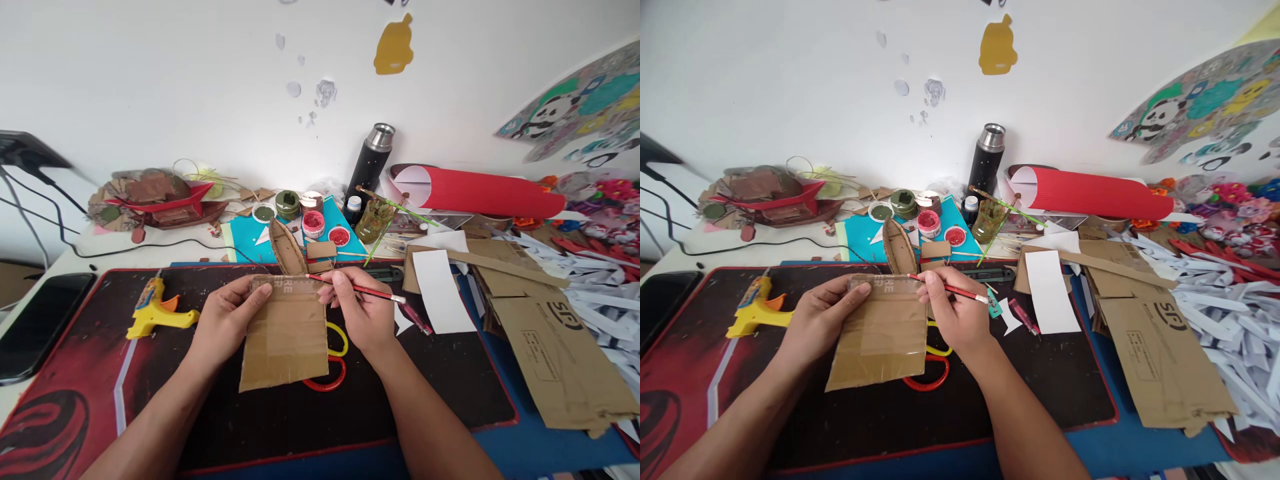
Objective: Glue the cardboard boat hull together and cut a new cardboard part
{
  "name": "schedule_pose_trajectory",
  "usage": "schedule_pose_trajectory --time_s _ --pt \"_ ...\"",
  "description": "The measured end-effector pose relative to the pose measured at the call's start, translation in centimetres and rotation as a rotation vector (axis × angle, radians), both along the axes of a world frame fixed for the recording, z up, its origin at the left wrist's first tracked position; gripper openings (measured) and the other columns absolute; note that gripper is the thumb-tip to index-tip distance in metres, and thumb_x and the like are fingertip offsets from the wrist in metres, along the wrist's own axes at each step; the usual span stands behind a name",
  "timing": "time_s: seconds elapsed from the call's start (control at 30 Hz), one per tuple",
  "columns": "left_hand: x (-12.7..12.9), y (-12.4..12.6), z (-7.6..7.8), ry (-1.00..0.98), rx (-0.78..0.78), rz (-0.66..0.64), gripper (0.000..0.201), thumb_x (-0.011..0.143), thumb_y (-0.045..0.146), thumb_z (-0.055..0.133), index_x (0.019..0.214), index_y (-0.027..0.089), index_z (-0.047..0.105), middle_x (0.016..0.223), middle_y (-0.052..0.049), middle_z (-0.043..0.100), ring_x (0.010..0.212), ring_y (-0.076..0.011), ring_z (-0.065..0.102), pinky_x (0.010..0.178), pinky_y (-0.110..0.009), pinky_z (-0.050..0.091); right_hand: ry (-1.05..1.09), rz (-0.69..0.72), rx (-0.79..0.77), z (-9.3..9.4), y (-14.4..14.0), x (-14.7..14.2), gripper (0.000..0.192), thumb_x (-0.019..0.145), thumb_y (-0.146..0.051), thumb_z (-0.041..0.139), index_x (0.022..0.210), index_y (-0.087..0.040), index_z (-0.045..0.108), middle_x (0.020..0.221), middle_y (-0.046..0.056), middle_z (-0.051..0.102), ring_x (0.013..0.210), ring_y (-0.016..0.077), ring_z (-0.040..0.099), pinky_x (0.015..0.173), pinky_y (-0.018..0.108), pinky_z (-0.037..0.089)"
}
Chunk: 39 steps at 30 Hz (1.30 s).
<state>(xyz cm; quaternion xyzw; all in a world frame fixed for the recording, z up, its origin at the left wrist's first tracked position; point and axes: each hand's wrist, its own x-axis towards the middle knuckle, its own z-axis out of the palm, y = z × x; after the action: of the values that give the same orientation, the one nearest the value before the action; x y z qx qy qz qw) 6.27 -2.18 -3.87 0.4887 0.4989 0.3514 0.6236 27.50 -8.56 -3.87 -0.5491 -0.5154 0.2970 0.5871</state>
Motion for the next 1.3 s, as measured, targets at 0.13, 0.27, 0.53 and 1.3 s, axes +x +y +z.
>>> schedule_pose_trajectory --time_s 0.13,0.27,0.53,1.3 --pt "0.07 0.00 0.08 -0.004 -0.001 0.001 0.045 0.070 0.063 0.090 0.084 0.020 0.084 0.075 -0.006 0.077 0.063 -0.0221 0.064 0.055 -0.028 0.050 -0.003 0.009 -0.018 -0.14 -0.03 0.00 0.031 0.110 -0.042 0.056 0.099 -0.022 0.077 0.082 0.004 0.080 0.069 0.0169 0.077 0.061 0.027 0.060" --pt "0.04 -0.05 0.04 -0.019 0.002 -0.004 0.044 0.072 0.062 0.090 0.087 0.020 0.084 0.072 -0.006 0.076 0.065 -0.0227 0.065 0.055 -0.028 0.050 -0.003 0.003 -0.018 -0.22 -0.07 0.01 0.031 0.110 -0.042 0.056 0.099 -0.022 0.077 0.081 0.004 0.080 0.070 0.0167 0.077 0.062 0.027 0.060" --pt "-0.14 0.00 0.08 -0.012 -0.008 -0.023 0.045 0.075 0.060 0.088 0.088 0.018 0.083 0.075 -0.006 0.076 0.066 -0.0212 0.065 0.056 -0.025 0.050 0.011 0.012 -0.006 -0.28 -0.04 0.02 0.029 0.110 -0.039 0.056 0.099 -0.022 0.077 0.081 0.003 0.080 0.070 0.0162 0.077 0.063 0.027 0.060" --pt "-0.15 0.04 -0.07 -0.052 -0.001 -0.044 0.040 0.079 0.056 0.088 0.094 0.018 0.085 0.076 -0.005 0.077 0.066 -0.0176 0.065 0.057 -0.022 0.051 0.012 0.004 -0.011 -0.42 -0.07 -0.03 0.028 0.110 -0.039 0.056 0.099 -0.022 0.077 0.079 0.003 0.079 0.070 0.0170 0.076 0.063 0.029 0.059"
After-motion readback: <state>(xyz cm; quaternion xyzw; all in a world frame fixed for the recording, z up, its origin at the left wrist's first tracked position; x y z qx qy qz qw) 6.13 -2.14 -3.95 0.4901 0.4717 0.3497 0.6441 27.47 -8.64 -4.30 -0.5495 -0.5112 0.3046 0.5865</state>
